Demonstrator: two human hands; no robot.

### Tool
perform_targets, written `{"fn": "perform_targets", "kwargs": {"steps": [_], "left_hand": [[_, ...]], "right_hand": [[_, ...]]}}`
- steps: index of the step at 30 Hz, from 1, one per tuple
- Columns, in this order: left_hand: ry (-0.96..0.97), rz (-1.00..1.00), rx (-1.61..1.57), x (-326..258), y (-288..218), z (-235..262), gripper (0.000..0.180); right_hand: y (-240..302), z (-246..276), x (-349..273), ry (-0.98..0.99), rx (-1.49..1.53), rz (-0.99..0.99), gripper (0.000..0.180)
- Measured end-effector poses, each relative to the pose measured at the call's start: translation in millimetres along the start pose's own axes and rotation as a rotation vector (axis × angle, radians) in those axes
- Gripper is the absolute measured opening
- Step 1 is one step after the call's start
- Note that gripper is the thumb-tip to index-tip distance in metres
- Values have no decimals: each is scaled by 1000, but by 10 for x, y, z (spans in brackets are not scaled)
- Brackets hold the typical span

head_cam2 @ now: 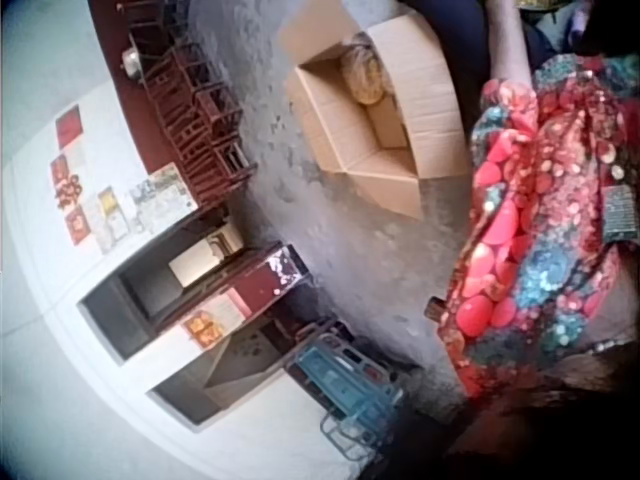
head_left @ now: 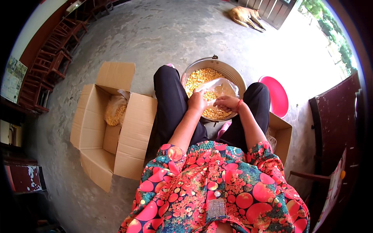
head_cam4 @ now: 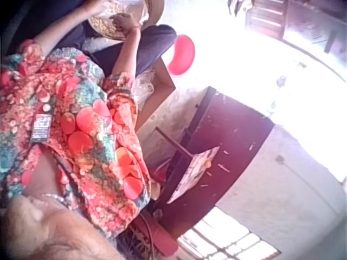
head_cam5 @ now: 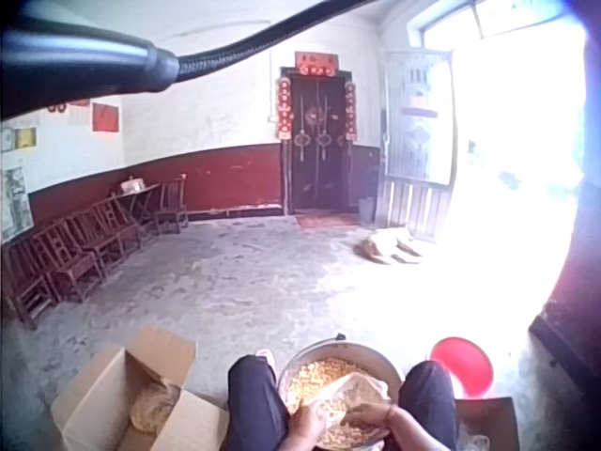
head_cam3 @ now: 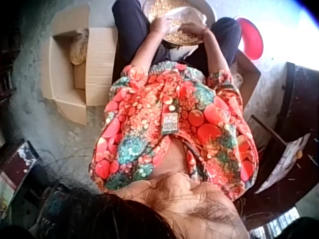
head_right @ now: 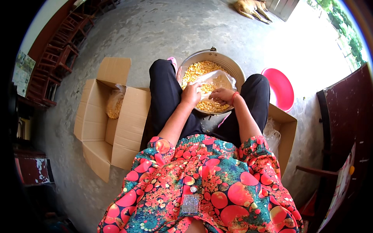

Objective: The person is scooping yellow corn kernels from a metal pot by hand, filling a plastic bag, and then placing the bag into a cardboard box.

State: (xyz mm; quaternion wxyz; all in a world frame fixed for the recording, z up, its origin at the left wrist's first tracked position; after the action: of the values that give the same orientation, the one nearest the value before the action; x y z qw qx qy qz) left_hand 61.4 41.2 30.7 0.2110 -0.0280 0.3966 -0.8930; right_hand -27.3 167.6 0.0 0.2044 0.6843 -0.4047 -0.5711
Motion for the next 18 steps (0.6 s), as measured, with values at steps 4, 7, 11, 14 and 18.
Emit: {"fn": "perform_targets", "kwargs": {"steps": [4,7,11,14,18], "left_hand": [[4,-58,62,-13,5,-21,48],[36,-48,88,-22,12,-44,56],[92,-15,104,-25,8,-35,60],[145,24,109,-77,-45,9,62],[135,5,143,-33,-20,-57,63]], "right_hand": [[211,67,89,-237,57,123,21],[359,42,143,-346,-66,282,29],[405,1,204,-358,-428,104,28],[317,-363,130,49,-413,-92,24],[-158,-195,281,29,-836,-381,25]]}}
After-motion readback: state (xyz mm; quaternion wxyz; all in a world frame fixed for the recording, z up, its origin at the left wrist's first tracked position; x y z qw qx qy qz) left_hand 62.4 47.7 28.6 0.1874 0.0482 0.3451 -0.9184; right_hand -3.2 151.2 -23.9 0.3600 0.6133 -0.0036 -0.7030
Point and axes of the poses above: each hand's wrist, its own x-axis towards the middle knuckle, its own z-axis out of the back of the hand, y = z × x, the point moved 5 cm from there along x, towards the middle knuckle, and after that the axes turned 11 degrees about y, right-handed, at the moved point
